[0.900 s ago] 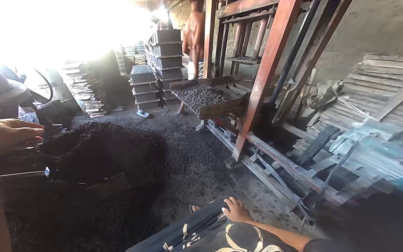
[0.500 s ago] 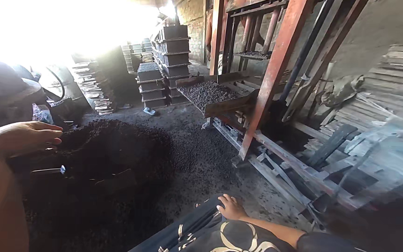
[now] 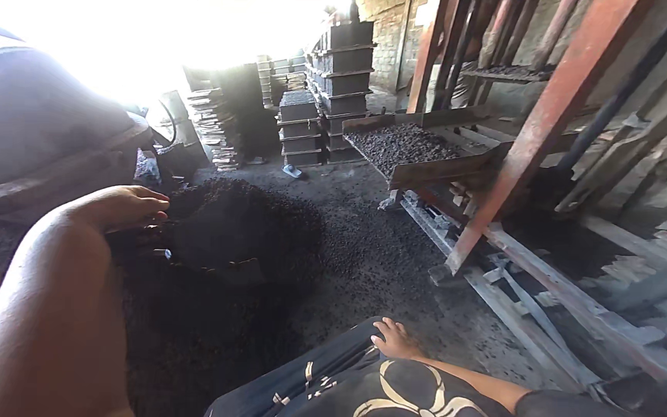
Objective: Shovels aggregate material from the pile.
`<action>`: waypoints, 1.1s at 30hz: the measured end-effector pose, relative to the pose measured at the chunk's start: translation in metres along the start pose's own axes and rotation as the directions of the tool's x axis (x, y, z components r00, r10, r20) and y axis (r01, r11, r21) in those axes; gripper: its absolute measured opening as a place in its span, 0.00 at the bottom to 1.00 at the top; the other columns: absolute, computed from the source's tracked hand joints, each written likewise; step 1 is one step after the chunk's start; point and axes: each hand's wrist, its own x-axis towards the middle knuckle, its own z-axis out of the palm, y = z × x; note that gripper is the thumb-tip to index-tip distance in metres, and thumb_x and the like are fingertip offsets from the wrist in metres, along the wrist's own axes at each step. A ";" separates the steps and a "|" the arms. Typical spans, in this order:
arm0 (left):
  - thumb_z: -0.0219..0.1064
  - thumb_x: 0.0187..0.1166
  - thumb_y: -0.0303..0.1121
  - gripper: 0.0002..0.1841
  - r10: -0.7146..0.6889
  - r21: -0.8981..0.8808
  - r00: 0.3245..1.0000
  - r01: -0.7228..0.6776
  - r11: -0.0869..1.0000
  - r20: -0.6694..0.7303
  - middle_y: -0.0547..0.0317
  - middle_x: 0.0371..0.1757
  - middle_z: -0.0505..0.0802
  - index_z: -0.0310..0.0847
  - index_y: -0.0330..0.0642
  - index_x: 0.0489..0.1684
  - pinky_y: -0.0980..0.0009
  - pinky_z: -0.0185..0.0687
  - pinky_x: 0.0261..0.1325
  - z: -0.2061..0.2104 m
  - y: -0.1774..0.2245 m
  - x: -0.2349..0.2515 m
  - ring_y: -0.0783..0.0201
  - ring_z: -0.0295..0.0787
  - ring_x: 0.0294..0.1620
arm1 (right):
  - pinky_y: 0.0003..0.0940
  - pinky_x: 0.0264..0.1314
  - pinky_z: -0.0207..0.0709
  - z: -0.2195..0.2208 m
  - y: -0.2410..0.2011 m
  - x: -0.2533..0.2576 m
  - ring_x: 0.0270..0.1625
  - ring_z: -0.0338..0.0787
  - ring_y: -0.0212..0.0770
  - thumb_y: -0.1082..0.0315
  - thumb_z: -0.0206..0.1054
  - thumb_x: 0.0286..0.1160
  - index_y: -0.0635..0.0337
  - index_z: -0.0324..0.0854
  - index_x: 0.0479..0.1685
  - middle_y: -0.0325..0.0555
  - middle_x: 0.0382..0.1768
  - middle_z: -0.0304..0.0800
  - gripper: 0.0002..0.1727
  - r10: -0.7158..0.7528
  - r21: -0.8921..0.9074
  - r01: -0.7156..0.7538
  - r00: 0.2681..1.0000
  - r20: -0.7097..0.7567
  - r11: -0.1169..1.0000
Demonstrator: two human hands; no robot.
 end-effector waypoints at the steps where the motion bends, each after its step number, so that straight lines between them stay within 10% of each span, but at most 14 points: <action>1: 0.53 0.95 0.39 0.21 -0.012 0.003 1.000 0.012 1.000 0.004 0.37 0.64 0.88 0.74 0.37 0.78 0.54 0.80 0.64 -0.001 -0.004 0.002 0.52 0.89 0.57 | 0.65 0.85 0.59 0.001 -0.003 0.002 0.93 0.53 0.61 0.41 0.55 0.87 0.43 0.66 0.89 0.48 0.94 0.53 0.34 -0.003 -0.006 0.003 1.000 0.000 1.000; 33: 0.57 0.92 0.38 0.19 -0.092 -0.195 0.996 0.087 0.977 -0.019 0.43 0.56 0.90 0.73 0.39 0.76 0.65 0.87 0.49 -0.001 -0.040 0.006 0.61 0.91 0.44 | 0.73 0.87 0.49 -0.010 -0.050 -0.010 0.96 0.45 0.62 0.38 0.52 0.87 0.41 0.63 0.91 0.49 0.96 0.46 0.36 -0.057 -0.036 0.060 0.996 0.073 0.998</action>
